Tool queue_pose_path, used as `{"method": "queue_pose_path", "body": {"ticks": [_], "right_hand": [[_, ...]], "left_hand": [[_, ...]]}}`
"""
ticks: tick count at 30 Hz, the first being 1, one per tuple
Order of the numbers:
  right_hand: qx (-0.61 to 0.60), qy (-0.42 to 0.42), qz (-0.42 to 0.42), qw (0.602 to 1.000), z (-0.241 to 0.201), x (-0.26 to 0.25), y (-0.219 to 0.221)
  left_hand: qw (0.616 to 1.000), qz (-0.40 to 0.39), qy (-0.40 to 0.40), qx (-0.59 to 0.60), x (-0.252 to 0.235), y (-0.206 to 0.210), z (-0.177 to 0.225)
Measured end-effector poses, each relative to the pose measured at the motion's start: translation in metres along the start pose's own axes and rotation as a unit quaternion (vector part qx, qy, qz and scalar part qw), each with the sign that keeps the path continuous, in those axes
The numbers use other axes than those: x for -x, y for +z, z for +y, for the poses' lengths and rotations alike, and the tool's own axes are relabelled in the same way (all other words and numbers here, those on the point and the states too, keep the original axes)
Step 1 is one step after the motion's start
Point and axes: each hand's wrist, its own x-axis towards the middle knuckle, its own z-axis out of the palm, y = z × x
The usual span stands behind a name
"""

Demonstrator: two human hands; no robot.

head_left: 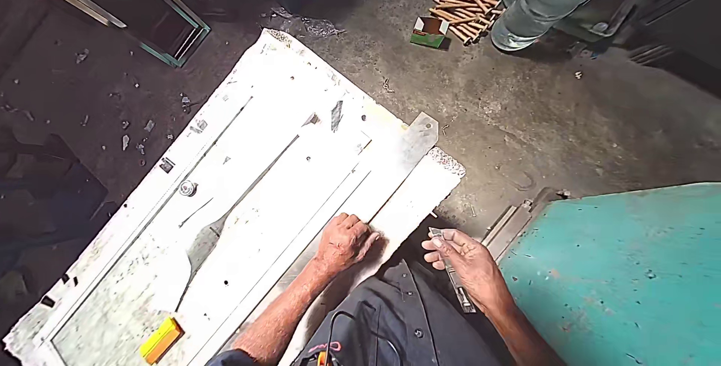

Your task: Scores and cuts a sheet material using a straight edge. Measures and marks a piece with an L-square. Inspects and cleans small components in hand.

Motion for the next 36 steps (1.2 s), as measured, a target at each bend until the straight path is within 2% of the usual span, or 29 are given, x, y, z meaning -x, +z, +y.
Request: {"method": "queue_pose_path", "body": {"ticks": [2,5,8,12,16,20,36], "right_hand": [[0.085,-0.026,-0.007,0.996,-0.016,-0.013,0.019],[0.148,-0.042,-0.045,0.987,-0.033,-0.039,0.046],[0.130,-0.023,-0.080,0.988,-0.040,-0.062,0.071],[0.109,-0.020,-0.061,0.992,-0.042,-0.079,0.095],[0.112,-0.067,-0.029,0.991,-0.032,-0.092,0.110],[0.093,-0.098,-0.010,0.991,-0.027,-0.101,0.120],[0.073,-0.060,-0.020,0.995,-0.032,-0.108,0.122]], "left_hand": [[0.999,0.037,-0.034,-0.022,-0.001,-0.010,-0.015],[0.995,0.044,-0.053,-0.067,-0.016,-0.016,-0.034],[0.994,0.027,-0.041,-0.093,-0.033,-0.015,-0.047],[0.994,0.013,-0.028,-0.106,-0.043,-0.008,-0.061],[0.994,0.038,0.000,-0.107,-0.040,-0.002,-0.071],[0.994,0.037,0.002,-0.106,-0.044,-0.001,-0.073],[0.994,0.051,-0.013,-0.097,-0.050,0.000,-0.070]]}}
